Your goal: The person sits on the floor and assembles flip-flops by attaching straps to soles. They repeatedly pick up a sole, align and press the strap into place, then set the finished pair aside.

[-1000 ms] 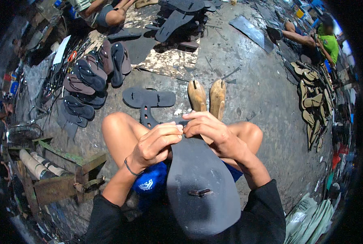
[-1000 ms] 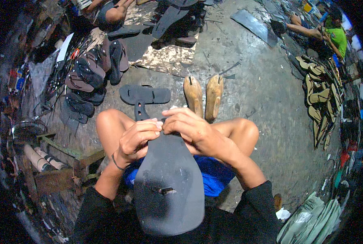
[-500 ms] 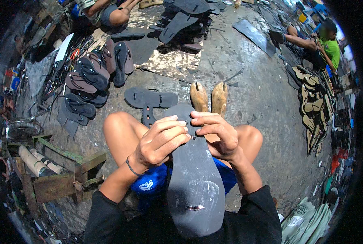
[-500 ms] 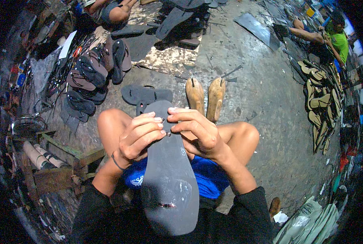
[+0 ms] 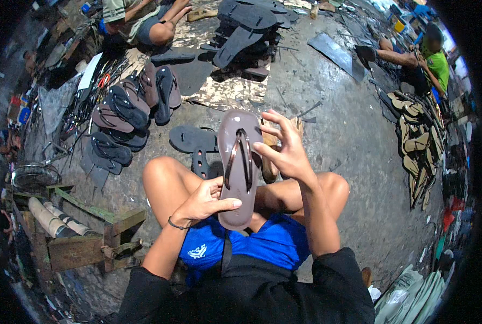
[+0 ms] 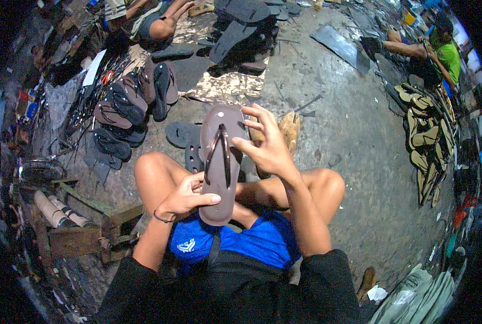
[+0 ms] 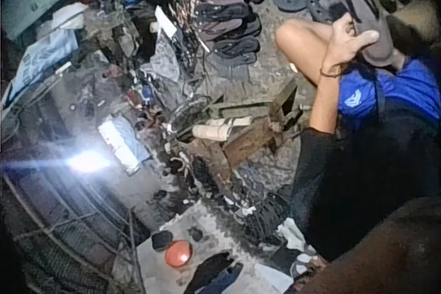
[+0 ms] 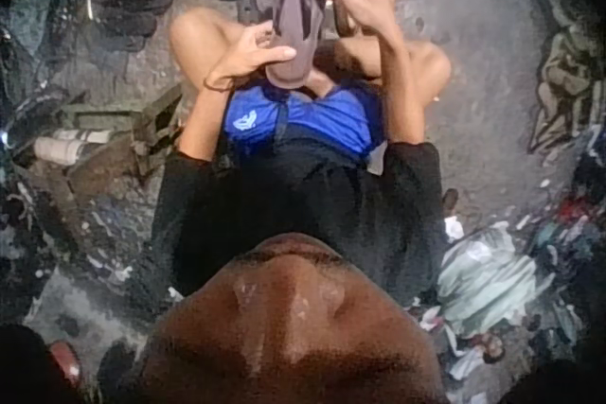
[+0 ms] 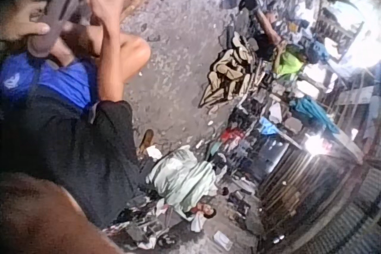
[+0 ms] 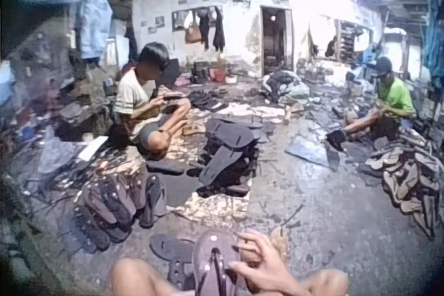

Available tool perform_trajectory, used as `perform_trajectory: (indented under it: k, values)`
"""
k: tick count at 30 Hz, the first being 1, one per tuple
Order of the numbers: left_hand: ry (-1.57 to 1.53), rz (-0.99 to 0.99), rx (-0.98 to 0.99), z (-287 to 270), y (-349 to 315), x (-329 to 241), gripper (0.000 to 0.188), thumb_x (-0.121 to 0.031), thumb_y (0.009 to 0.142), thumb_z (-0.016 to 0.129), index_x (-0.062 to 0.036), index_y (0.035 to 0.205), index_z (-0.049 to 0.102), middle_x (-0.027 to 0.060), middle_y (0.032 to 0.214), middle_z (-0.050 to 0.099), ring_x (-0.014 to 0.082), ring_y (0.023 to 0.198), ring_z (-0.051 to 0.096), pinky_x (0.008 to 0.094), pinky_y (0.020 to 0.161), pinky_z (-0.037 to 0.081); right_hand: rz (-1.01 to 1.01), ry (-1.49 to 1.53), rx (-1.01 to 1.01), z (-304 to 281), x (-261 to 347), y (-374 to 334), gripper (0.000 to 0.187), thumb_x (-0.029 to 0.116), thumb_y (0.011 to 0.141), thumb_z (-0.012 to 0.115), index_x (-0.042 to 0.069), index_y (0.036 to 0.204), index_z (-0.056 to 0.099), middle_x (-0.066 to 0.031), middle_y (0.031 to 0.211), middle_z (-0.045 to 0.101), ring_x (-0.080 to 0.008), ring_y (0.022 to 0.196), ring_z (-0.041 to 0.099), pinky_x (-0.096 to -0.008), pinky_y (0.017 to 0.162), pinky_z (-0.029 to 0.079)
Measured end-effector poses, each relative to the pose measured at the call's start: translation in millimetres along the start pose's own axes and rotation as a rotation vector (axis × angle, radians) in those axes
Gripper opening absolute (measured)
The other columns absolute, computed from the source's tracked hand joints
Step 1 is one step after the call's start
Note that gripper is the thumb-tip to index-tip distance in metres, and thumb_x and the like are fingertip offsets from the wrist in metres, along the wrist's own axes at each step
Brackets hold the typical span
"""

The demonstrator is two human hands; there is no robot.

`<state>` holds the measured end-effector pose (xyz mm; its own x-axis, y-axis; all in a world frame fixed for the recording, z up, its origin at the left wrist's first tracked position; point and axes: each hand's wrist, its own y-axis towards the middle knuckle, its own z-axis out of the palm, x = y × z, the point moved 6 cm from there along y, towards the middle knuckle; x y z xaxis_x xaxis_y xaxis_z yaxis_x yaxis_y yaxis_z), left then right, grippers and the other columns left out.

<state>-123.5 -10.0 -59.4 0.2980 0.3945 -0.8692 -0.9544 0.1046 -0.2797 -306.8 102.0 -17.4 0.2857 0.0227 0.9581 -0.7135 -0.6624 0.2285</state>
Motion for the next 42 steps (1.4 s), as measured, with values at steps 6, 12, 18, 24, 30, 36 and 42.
perform_trajectory:
  k: [6,12,18,24,30,36,42]
  values:
    - [0.005,-0.06,-0.013,9,-6,17,0.046,-0.005,0.086,0.074,0.0035,0.127,0.056,0.0082,0.12,0.064,0.0147,0.11,0.061,0.0314,0.098,0.049,0.0,-0.403,0.024,16,-15,14,0.035,0.014,0.077,0.078,0.005,0.109,0.067,-0.0157,0.119,0.063,-0.0221,0.111,0.063,-0.0346,0.089,0.053]
    - [-0.027,-0.006,-0.138,9,2,18,0.043,-0.004,0.088,0.071,0.0044,0.127,0.055,0.009,0.115,0.066,0.0134,0.103,0.064,0.0299,0.093,0.053,0.18,-0.315,-0.11,20,-74,9,0.041,0.015,0.083,0.075,0.003,0.12,0.061,-0.0161,0.12,0.062,-0.0176,0.107,0.062,-0.0311,0.081,0.054]
    - [0.029,0.154,-0.429,-34,22,13,0.041,-0.007,0.088,0.072,0.0049,0.124,0.054,0.0117,0.111,0.068,0.0134,0.096,0.066,0.0277,0.084,0.055,0.41,0.3,-0.141,56,-78,-41,0.071,0.021,0.09,0.073,-0.005,0.141,0.032,-0.022,0.134,0.051,-0.0172,0.093,0.066,-0.0274,0.071,0.056]
    - [-0.068,0.111,-0.602,-52,54,29,0.021,-0.019,0.098,0.062,0.0008,0.104,0.062,0.0048,0.092,0.069,0.0073,0.085,0.062,0.0229,0.074,0.051,0.349,0.243,-0.246,72,-69,-44,0.055,0.012,0.095,0.063,-0.007,0.14,0.038,-0.0161,0.108,0.067,-0.0129,0.091,0.064,-0.0267,0.075,0.054]
    - [-0.043,0.251,-0.675,-56,51,23,0.024,-0.025,0.1,0.06,-0.0014,0.1,0.063,0.0008,0.09,0.066,0.0048,0.08,0.058,0.0227,0.07,0.048,0.384,0.387,-0.345,71,-77,-45,0.047,0.013,0.096,0.064,-0.008,0.134,0.047,-0.0097,0.102,0.067,-0.0099,0.087,0.06,-0.0237,0.077,0.05]
    - [0.002,0.35,-0.564,-46,45,8,0.035,-0.013,0.09,0.073,0.0041,0.117,0.057,0.0102,0.101,0.07,0.0126,0.089,0.067,0.027,0.078,0.056,0.664,0.684,-0.071,78,-88,-65,0.024,0.016,0.092,0.071,0.0,0.109,0.065,-0.0049,0.097,0.071,-0.0065,0.077,0.063,-0.0192,0.067,0.049]
    - [0.103,0.34,-0.56,-44,38,22,0.036,-0.01,0.091,0.072,0.0029,0.122,0.059,0.0086,0.101,0.07,0.0094,0.087,0.065,0.024,0.076,0.055,0.644,0.594,0.059,78,-104,-75,0.017,0.021,0.095,0.068,0.006,0.104,0.068,0.0047,0.084,0.067,0.0012,0.062,0.047,-0.0172,0.054,0.033]
